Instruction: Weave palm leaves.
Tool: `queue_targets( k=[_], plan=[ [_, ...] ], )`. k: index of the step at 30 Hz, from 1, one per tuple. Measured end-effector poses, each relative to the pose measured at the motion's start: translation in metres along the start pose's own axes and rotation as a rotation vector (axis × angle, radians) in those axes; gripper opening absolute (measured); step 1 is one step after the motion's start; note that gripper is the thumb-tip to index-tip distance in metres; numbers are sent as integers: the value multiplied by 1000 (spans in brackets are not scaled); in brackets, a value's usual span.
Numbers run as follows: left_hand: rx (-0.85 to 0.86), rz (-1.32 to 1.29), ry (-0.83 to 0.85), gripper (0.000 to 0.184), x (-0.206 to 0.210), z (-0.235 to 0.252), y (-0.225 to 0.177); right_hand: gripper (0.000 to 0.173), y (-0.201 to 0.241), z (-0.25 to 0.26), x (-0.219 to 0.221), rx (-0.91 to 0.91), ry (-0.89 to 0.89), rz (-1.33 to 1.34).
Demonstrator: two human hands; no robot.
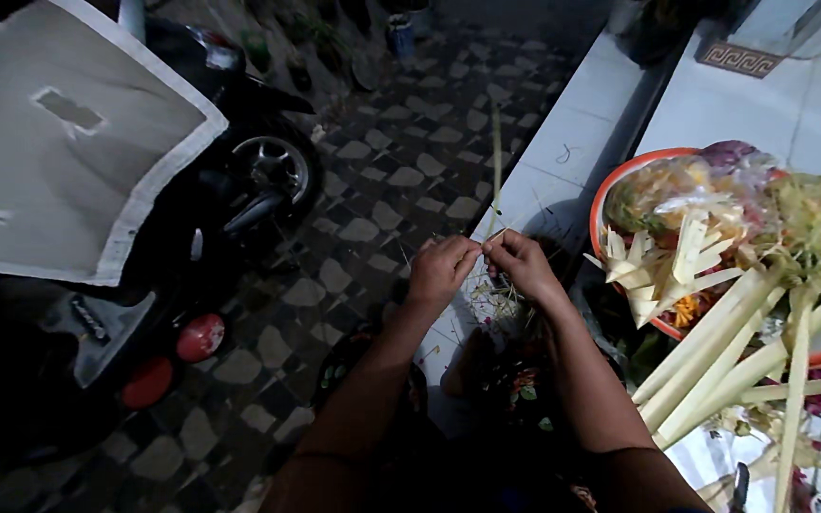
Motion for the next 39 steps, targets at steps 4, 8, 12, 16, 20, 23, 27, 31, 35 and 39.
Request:
queue_targets(
  k=[4, 8, 12, 16, 20, 23, 27, 31, 35, 39],
  plan=[
    [-35, -226, -75, 19, 0, -1, 2, 15, -2, -1, 3, 123, 63, 199],
    [-121, -413, -52, 11, 2, -1, 4, 11, -4, -2, 4, 141, 80, 254],
    [-166, -305, 28, 21, 5, -2, 9, 19, -2, -1, 3, 125, 89, 193],
    [-149, -129, 65, 19, 4, -2, 10, 23, 0, -1, 1, 85, 90, 69],
    [-313, -159, 119, 18, 0, -2, 19, 17, 6, -3, -13, -73, -17, -429],
    [-545, -420, 170, 16, 4, -4, 28, 18, 21, -10, -21, -247, -253, -873],
    [-649, -637, 165, 13, 6, -6, 29, 23, 32, -16, -9, -493, -283, -920],
    [-686, -757, 167, 10, 7, -6, 26, 26, 24, -14, 6, -489, -174, -824],
    [-686, -788, 175, 11, 5, -6, 31, 17, 27, -16, 3, -492, -153, -775],
    [-685, -767, 160, 10, 1, -6, 36, 12, 33, -19, -4, -529, -166, -786]
  ],
)
Point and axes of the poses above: each hand's wrist, its own z-axis towards the middle knuckle, its own x-axis out of the palm, y = z × x, the point moved 5 cm from there along z, towards the middle knuckle, and after that the axes turned 4 degrees about x, right-handed, at the moved point
